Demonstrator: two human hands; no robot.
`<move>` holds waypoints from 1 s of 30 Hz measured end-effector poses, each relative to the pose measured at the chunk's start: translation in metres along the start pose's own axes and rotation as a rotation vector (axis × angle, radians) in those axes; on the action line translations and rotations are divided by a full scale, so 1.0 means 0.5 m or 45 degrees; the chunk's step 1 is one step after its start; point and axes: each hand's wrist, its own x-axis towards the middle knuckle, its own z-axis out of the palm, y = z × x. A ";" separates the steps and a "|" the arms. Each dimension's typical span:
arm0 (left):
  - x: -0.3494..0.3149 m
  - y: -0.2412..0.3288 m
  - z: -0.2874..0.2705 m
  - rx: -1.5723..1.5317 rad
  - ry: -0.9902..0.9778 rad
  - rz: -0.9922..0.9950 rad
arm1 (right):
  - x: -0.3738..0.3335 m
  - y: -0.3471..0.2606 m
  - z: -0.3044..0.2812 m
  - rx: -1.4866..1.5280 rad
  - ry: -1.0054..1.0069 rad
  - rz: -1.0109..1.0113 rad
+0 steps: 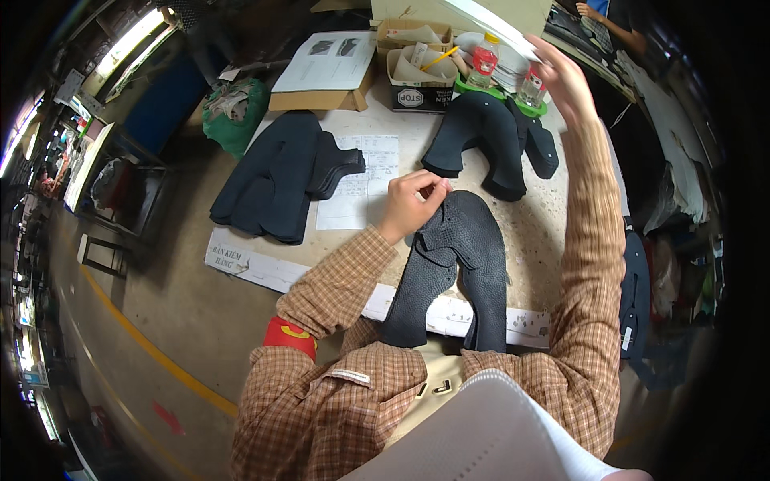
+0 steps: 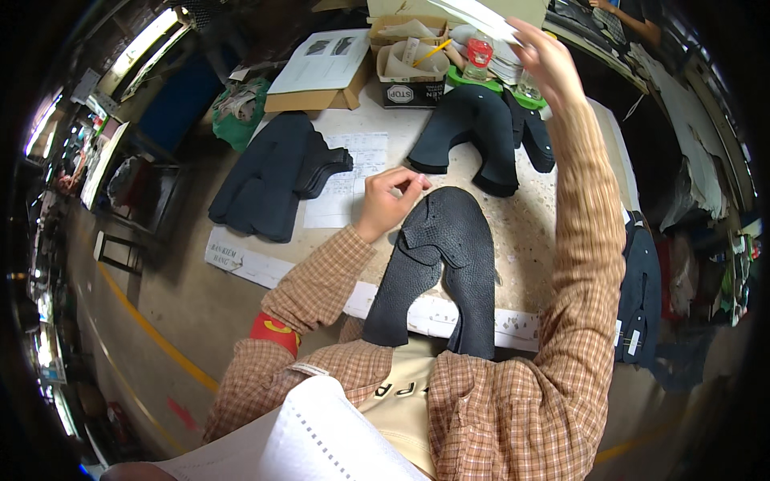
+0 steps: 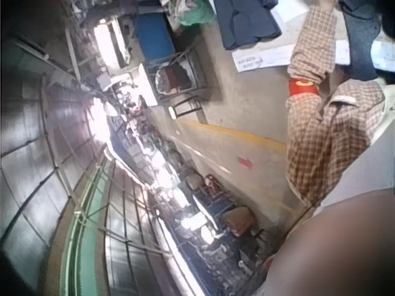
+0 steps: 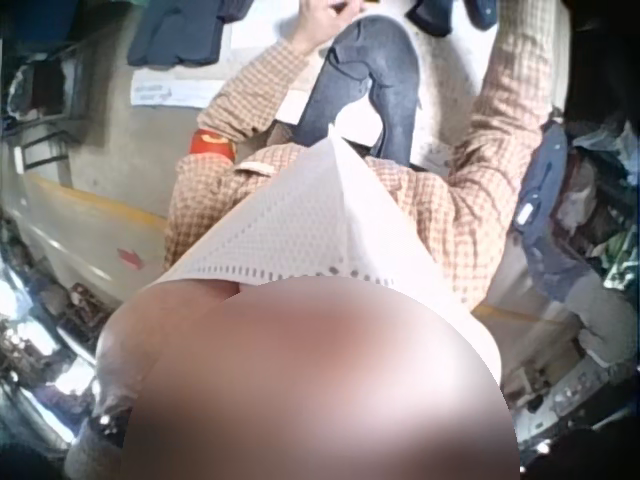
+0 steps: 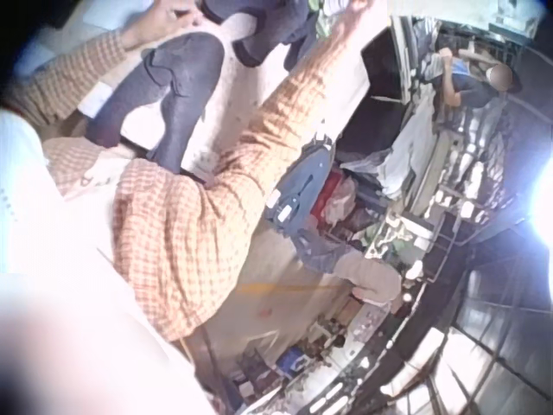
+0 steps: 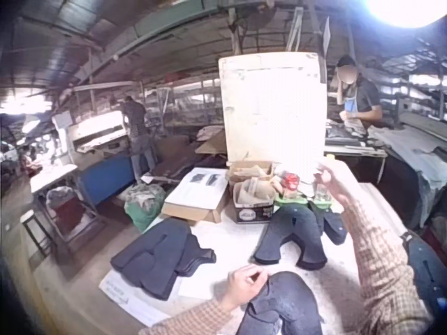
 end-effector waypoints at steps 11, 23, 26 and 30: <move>0.011 0.009 -0.014 0.060 0.075 0.157 | 0.294 0.195 0.086 0.223 0.041 0.296; 0.014 -0.030 -0.017 0.264 -0.154 -0.147 | -0.162 0.019 0.036 -0.944 -0.517 0.039; 0.013 -0.041 -0.019 0.367 -0.255 -0.230 | -0.294 0.075 0.055 -1.214 -0.840 0.018; 0.006 -0.056 -0.015 0.451 -0.313 -0.281 | -0.406 0.165 0.113 -1.388 -0.684 0.151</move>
